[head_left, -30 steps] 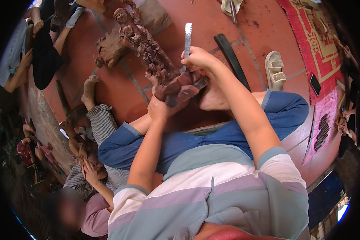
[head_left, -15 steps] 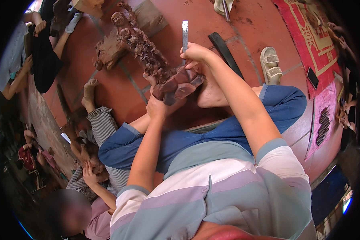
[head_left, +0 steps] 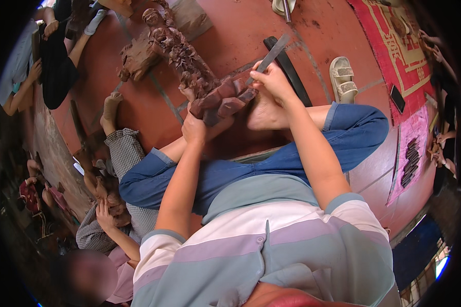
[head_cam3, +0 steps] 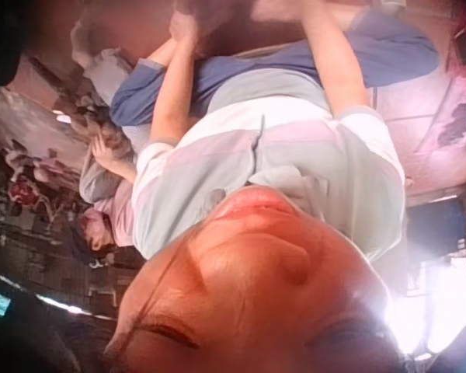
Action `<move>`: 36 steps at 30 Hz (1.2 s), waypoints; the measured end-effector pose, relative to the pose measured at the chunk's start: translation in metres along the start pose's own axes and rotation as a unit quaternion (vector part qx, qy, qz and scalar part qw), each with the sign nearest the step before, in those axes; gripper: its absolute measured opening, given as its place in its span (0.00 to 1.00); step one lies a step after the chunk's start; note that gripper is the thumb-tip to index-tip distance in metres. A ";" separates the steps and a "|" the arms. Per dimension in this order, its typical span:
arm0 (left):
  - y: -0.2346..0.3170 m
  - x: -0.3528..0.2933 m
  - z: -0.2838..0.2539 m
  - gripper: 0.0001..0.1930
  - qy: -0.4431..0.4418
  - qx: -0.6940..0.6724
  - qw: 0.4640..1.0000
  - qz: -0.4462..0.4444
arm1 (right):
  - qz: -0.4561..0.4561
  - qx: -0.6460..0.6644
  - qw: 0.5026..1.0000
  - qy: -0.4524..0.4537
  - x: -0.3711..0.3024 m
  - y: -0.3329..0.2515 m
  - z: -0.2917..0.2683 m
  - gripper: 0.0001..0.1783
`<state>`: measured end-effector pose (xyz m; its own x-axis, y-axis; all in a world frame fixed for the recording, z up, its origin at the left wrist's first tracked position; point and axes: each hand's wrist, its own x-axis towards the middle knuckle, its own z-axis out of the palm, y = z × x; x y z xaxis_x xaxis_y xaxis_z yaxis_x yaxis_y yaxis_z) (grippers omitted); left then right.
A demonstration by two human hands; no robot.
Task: The person sits on the floor and carves a wooden sculpture using a chisel and a sanding block. They hold the wood with one hand and use the tools with the other to shape and smooth the surface.
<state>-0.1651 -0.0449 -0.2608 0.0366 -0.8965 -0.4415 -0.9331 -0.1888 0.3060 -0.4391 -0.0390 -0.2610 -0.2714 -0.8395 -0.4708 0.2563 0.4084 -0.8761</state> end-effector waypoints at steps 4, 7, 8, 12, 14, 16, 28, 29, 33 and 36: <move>0.007 0.001 -0.001 0.26 -0.006 0.016 1.000 -0.005 | -0.038 -0.195 0.980 0.016 0.005 0.026 0.007 0.11; 0.003 -0.001 -0.001 0.25 -0.003 0.022 1.000 -0.013 | 0.101 -0.129 0.986 0.025 0.008 -0.003 0.007 0.11; 0.003 -0.001 0.000 0.24 0.005 0.005 1.000 -0.018 | 0.079 -0.165 0.983 0.007 0.007 -0.008 0.008 0.11; 0.003 -0.001 0.000 0.27 0.021 -0.042 0.999 -0.015 | 0.042 -0.275 0.960 -0.008 0.003 -0.017 0.014 0.10; 0.001 0.001 0.001 0.25 0.014 -0.029 0.999 -0.007 | 0.039 -0.312 0.949 0.017 0.004 -0.022 0.015 0.10; -0.006 0.005 0.007 0.25 0.002 0.013 1.000 -0.004 | 0.136 -0.190 0.971 0.047 0.012 -0.011 0.008 0.11; 0.011 0.000 -0.008 0.27 -0.006 -0.028 1.000 0.001 | 0.048 -0.349 0.936 -0.001 0.012 -0.013 0.013 0.13; 0.011 -0.003 -0.010 0.27 -0.013 -0.030 0.999 -0.011 | -0.065 -0.450 0.887 0.086 -0.002 -0.008 0.034 0.11; 0.012 -0.006 -0.014 0.30 -0.038 -0.029 0.999 0.021 | 0.092 -0.285 0.954 0.005 0.011 -0.017 0.014 0.10; 0.019 -0.012 -0.023 0.36 -0.047 -0.055 0.997 0.035 | 0.108 -0.262 0.958 0.039 0.005 -0.025 0.013 0.12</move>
<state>-0.1752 -0.0473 -0.2304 -0.0656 -0.8690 -0.4905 -0.8873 -0.1741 0.4271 -0.4346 -0.0586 -0.2397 -0.3377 -0.6941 -0.6357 -0.1822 0.7108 -0.6794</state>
